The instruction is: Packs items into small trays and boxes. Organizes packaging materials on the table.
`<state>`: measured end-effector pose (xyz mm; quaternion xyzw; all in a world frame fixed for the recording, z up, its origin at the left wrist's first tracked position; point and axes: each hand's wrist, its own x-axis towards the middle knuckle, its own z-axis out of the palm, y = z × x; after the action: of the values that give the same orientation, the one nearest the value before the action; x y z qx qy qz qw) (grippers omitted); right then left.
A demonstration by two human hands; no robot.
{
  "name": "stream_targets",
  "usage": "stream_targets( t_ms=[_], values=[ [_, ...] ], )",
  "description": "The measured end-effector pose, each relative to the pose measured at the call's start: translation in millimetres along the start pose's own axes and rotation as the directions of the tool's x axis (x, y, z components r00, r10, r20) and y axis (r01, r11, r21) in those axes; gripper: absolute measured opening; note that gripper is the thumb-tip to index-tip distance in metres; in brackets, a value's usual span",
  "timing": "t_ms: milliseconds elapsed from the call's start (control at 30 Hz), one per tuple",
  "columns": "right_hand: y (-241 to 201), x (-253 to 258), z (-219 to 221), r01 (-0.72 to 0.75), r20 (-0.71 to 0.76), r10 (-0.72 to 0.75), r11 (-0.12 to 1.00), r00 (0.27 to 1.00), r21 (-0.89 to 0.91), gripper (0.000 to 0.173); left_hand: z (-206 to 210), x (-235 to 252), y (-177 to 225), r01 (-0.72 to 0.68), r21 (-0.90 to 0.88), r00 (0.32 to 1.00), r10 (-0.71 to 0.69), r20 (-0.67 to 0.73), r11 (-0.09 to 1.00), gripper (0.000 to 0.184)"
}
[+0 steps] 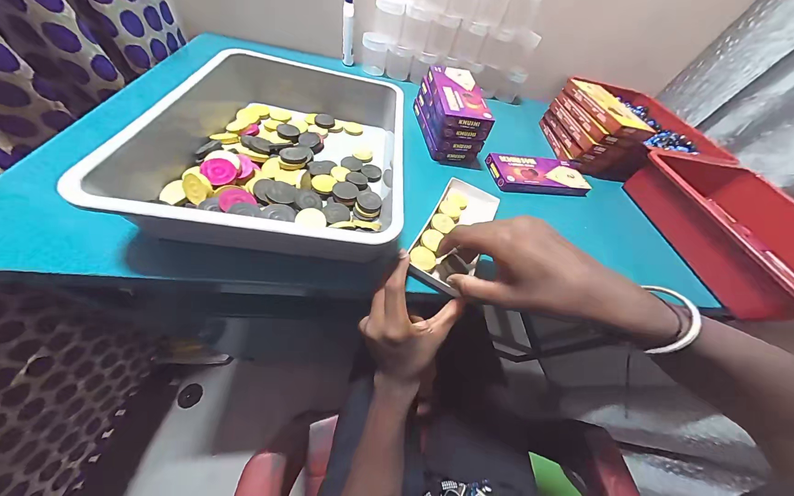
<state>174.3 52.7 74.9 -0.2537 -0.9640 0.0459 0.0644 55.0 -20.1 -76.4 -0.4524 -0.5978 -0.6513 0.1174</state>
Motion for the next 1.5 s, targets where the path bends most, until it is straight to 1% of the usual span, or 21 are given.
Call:
stream_targets(
  t_ms=[100, 267, 333, 400, 467, 533, 600, 667, 767, 800, 833, 867, 900, 967, 1033, 1167, 1233, 1300, 1367, 1433, 1500],
  values=[
    [4.9, -4.5, 4.4, -0.027, 0.008, 0.027, 1.0, 1.0, 0.014, 0.029, 0.2, -0.2, -0.9, -0.008, -0.021, 1.0, 0.008, 0.015, 1.0, 0.078],
    [12.0, -1.3, -8.2, 0.016, 0.094, -0.021, 0.998, 0.995, 0.056, 0.029, 0.2, -0.2, -0.7, -0.012, -0.015, 1.0, 0.012, 0.008, 1.0, 0.08],
    [6.1, 4.1, -15.2, 0.009, 0.024, -0.009, 1.0, 1.0, -0.007, 0.026, 0.1, -0.3, 0.2, -0.003, -0.016, 1.0, 0.003, 0.005, 1.0, 0.08],
    [-2.5, 20.7, -25.3, -0.017, -0.111, 0.009, 0.998, 0.994, -0.066, 0.023, 0.6, 1.1, 1.3, 0.003, -0.014, 1.0, -0.003, -0.007, 1.0, 0.081],
    [-7.7, 47.4, -34.2, 0.038, -0.223, -0.056, 0.996, 0.973, -0.082, 0.021, -0.3, 0.7, 2.3, 0.005, -0.006, 1.0, -0.005, -0.003, 1.0, 0.078],
    [-14.6, 80.6, -38.8, 0.144, -0.253, -0.162, 0.986, 0.954, -0.088, 0.016, -1.5, 1.5, 2.9, -0.001, 0.002, 1.0, 0.001, 0.002, 1.0, 0.078],
    [-20.8, 119.4, -37.1, 0.234, -0.197, -0.254, 0.965, 0.947, -0.119, 0.017, -1.2, 2.6, 2.9, 0.003, 0.02, 1.0, -0.003, -0.006, 1.0, 0.077],
    [-23.2, 161.8, -31.2, 0.255, -0.046, -0.267, 0.951, 0.963, -0.171, 0.023, -1.3, 2.0, 2.7, 0.008, 0.014, 1.0, -0.008, -0.005, 1.0, 0.077],
    [-21.0, 214.5, -16.5, 0.275, 0.244, -0.227, 0.944, 0.943, -0.184, 0.054, -1.9, 2.2, 4.0, 0.016, 0.001, 1.0, -0.016, 0.001, 1.0, 0.079],
    [-17.7, 225.6, -9.4, 0.313, 0.286, -0.256, 0.933, 0.924, -0.176, 0.056, -2.3, 2.4, 4.0, 0.018, -0.004, 1.0, -0.018, 0.009, 1.0, 0.079],
    [-15.0, 232.5, -2.3, 0.346, 0.292, -0.285, 0.92, 0.913, -0.183, 0.05, -2.5, 2.8, 3.8, 0.021, -0.005, 1.0, -0.021, 0.012, 1.0, 0.078],
    [-14.1, 235.4, 3.1, 0.359, 0.277, -0.296, 0.909, 0.914, -0.211, 0.037, -2.7, 3.0, 3.6, 0.024, -0.002, 1.0, -0.024, 0.014, 1.0, 0.078],
    [-15.8, 235.6, 4.7, 0.34, 0.259, -0.275, 0.905, 0.926, -0.254, 0.028, -2.7, 3.5, 3.1, 0.027, 0.001, 1.0, -0.027, 0.012, 1.0, 0.078],
    [-23.7, 232.4, -2.9, 0.248, 0.239, -0.174, 0.912, 0.955, -0.326, 0.018, -2.2, 4.3, 3.5, 0.032, 0.002, 0.999, -0.032, 0.008, 0.999, 0.076],
    [-31.7, 234.3, -14.2, 0.187, 0.232, -0.103, 0.907, 0.967, -0.377, 0.018, -2.9, 3.9, 4.3, 0.038, 0.001, 0.999, -0.038, 0.011, 0.999, 0.074],
    [-27.4, 272.2, -12.1, 0.213, 0.158, -0.172, 0.932, 0.972, -0.295, 0.023, -3.9, 3.0, 3.3, 0.033, -0.019, 0.999, -0.033, 0.025, 0.999, 0.075],
    [-21.7, 295.2, -4.4, 0.252, 0.202, -0.21, 0.944, 0.957, -0.214, 0.024, -3.5, 3.3, 3.1, 0.036, -0.027, 0.999, -0.035, 0.028, 0.999, 0.076],
    [-20.7, 311.0, 3.2, 0.298, 0.307, -0.236, 0.938, 0.922, -0.176, 0.024, -3.2, 2.9, 3.0, 0.04, -0.025, 0.999, -0.04, 0.025, 0.999, 0.076],
    [-20.8, 319.6, 10.2, 0.346, 0.363, -0.257, 0.915, 0.896, -0.206, 0.019, -3.1, 2.5, 2.6, 0.044, -0.027, 0.999, -0.043, 0.024, 0.999, 0.076],
    [-21.0, 324.2, 12.7, 0.369, 0.378, -0.263, 0.897, 0.888, -0.242, 0.02, -2.1, 2.1, 2.2, 0.041, -0.028, 0.999, -0.041, 0.013, 0.999, 0.075],
    [-18.6, 325.8, 13.1, 0.341, 0.382, -0.231, 0.906, 0.895, -0.252, 0.025, -0.8, 2.3, 2.0, 0.033, -0.023, 0.999, -0.033, 0.003, 0.999, 0.075]
  ],
)
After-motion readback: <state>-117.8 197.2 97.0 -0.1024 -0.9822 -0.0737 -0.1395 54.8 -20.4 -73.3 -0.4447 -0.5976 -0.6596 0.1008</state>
